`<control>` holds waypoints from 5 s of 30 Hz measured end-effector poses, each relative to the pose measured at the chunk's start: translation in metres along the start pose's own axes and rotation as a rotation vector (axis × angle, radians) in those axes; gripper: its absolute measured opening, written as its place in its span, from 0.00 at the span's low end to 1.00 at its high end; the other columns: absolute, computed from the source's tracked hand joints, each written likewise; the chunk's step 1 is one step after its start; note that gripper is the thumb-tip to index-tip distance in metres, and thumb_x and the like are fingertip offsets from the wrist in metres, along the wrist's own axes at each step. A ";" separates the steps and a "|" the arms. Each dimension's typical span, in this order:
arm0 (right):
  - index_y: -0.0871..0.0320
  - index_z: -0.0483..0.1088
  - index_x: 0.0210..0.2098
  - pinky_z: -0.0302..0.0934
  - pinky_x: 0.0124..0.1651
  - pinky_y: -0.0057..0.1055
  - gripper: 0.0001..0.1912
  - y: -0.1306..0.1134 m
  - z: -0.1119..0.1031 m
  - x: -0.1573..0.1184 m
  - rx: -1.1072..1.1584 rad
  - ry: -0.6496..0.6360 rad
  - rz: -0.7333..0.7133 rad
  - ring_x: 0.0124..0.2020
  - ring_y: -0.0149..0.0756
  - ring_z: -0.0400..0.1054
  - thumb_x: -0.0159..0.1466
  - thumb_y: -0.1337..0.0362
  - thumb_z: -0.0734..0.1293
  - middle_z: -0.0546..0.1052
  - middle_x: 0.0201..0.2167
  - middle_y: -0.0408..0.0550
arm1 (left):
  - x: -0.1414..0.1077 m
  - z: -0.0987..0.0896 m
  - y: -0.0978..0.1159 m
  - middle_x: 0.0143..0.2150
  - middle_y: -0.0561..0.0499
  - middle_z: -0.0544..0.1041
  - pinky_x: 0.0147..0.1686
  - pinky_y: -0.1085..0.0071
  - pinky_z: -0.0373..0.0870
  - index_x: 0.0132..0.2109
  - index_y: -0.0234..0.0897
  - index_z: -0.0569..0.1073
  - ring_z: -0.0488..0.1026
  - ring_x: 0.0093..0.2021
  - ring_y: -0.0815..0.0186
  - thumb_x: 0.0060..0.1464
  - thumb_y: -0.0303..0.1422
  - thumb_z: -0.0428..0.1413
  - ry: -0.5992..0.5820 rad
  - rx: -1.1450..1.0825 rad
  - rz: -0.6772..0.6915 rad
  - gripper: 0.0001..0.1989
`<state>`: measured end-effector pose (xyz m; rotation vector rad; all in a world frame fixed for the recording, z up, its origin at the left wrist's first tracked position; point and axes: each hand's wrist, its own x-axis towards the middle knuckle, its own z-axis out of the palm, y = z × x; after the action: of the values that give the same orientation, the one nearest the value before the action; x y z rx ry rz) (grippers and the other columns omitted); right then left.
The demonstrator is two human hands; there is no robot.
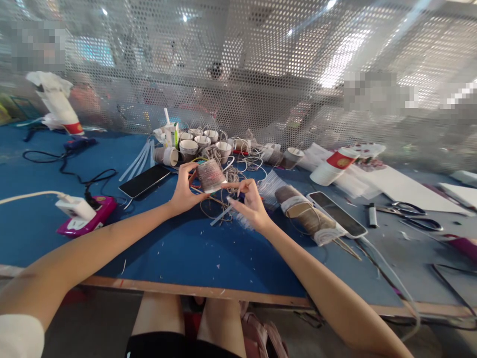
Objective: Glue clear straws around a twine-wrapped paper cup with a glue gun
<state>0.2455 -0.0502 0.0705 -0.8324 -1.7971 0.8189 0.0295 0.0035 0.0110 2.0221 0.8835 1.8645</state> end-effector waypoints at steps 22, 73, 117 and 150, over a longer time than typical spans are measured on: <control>0.58 0.63 0.38 0.62 0.51 0.64 0.39 0.062 -0.079 0.014 -0.802 0.083 0.459 0.52 0.72 0.66 0.31 0.56 0.81 0.69 0.45 0.61 | 0.005 -0.002 -0.013 0.59 0.42 0.58 0.60 0.51 0.72 0.63 0.46 0.57 0.63 0.63 0.52 0.48 0.30 0.66 0.203 0.163 -0.021 0.39; 0.53 0.61 0.15 0.54 0.10 0.28 0.23 -0.023 -0.001 0.001 0.022 0.191 0.384 0.08 0.27 0.55 0.48 0.47 0.74 0.61 0.08 0.37 | 0.002 0.000 -0.002 0.55 0.46 0.61 0.48 0.63 0.78 0.62 0.44 0.61 0.67 0.56 0.57 0.39 0.27 0.69 0.135 0.094 -0.007 0.43; 0.50 0.67 0.49 0.50 0.66 0.59 0.16 -0.002 -0.019 -0.001 -0.486 -0.190 -0.299 0.66 0.55 0.55 0.63 0.57 0.65 0.73 0.61 0.52 | -0.001 -0.004 -0.008 0.60 0.43 0.59 0.59 0.53 0.71 0.69 0.50 0.56 0.64 0.62 0.52 0.46 0.44 0.69 0.090 0.044 -0.077 0.46; 0.50 0.65 0.41 0.52 0.58 0.57 0.09 -0.004 -0.014 -0.004 -0.449 -0.135 -0.275 0.54 0.53 0.60 0.64 0.55 0.60 0.78 0.54 0.48 | 0.000 -0.001 -0.012 0.57 0.42 0.61 0.55 0.57 0.76 0.63 0.46 0.57 0.70 0.59 0.53 0.47 0.52 0.66 -0.023 -0.133 -0.057 0.42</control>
<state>0.2591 -0.0536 0.0760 -0.7967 -2.1982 0.3005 0.0258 0.0126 0.0040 1.9160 0.7807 1.8148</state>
